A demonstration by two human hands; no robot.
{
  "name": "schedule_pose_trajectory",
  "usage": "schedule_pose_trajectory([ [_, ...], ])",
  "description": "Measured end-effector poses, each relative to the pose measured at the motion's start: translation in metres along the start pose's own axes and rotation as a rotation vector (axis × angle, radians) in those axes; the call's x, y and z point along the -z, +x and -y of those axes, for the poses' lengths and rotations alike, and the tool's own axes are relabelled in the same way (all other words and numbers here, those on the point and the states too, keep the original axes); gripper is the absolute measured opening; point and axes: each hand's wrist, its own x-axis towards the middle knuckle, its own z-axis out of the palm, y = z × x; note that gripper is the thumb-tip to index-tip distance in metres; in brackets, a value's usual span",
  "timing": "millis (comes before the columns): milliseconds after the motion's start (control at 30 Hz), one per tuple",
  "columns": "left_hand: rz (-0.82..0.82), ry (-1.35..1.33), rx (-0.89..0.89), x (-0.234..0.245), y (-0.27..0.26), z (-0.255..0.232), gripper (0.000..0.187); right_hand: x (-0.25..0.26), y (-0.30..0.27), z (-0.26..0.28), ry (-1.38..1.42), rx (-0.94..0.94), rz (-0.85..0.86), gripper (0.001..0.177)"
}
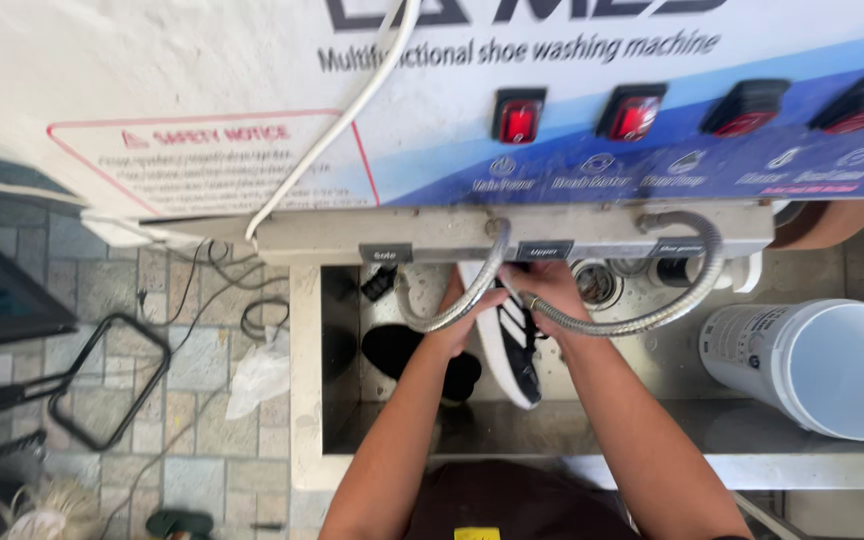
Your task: The person washes a pair of black and white sneakers in a sink, then uses a multifunctional shoe washing machine to scrub the soles and uppers. They manually wipe the shoes with a white cloth and rinse them again in the sink.
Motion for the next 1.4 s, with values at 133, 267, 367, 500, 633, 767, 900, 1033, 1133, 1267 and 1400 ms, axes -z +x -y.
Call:
schedule_pose_trajectory([
  [133, -0.036, -0.31, 0.22, -0.013, 0.0, -0.021, 0.103, 0.005, -0.004, 0.0, 0.018, -0.075, -0.07, 0.022],
  [267, 0.069, -0.187, 0.067, 0.0, -0.014, -0.024, 0.104, 0.012, -0.004, -0.01, 0.053, -0.041, 0.026, 0.032],
  [367, 0.08, 0.171, 0.029, 0.017, -0.033, -0.025, 0.118, 0.028, -0.033, -0.031, -0.186, -0.049, 0.009, 0.045],
  [500, -0.068, 0.535, -0.3, 0.016, -0.047, -0.038, 0.103, 0.037, -0.073, -0.028, -0.262, -0.021, 0.146, 0.048],
  [633, -0.293, 0.771, -0.467, 0.0, -0.05, -0.039, 0.089, 0.01, -0.075, -0.018, 0.087, 0.039, 0.037, 0.039],
  [767, -0.229, 0.318, -0.302, -0.015, -0.036, -0.021, 0.088, -0.002, -0.06, -0.015, 0.205, 0.166, 0.068, 0.045],
  [900, -0.241, 0.482, -0.354, -0.015, -0.022, -0.013, 0.086, 0.005, -0.047, -0.019, 0.242, 0.262, 0.181, 0.033],
  [1033, -0.125, 0.285, -0.254, -0.02, -0.045, -0.014, 0.108, 0.009, -0.07, -0.007, 0.163, 0.278, 0.224, 0.037],
  [1133, 0.005, -0.315, 0.129, 0.003, -0.063, -0.026, 0.093, 0.01, -0.085, -0.003, 0.089, 0.246, 0.193, 0.034],
  [1267, -0.002, -0.917, 0.424, 0.021, -0.092, -0.018, 0.07, -0.007, -0.12, -0.001, -0.437, 0.326, 0.357, 0.028],
  [1400, 0.051, -0.878, 0.379, 0.031, -0.13, -0.019, 0.059, -0.079, -0.163, 0.059, -1.094, 0.332, 0.568, 0.031],
])
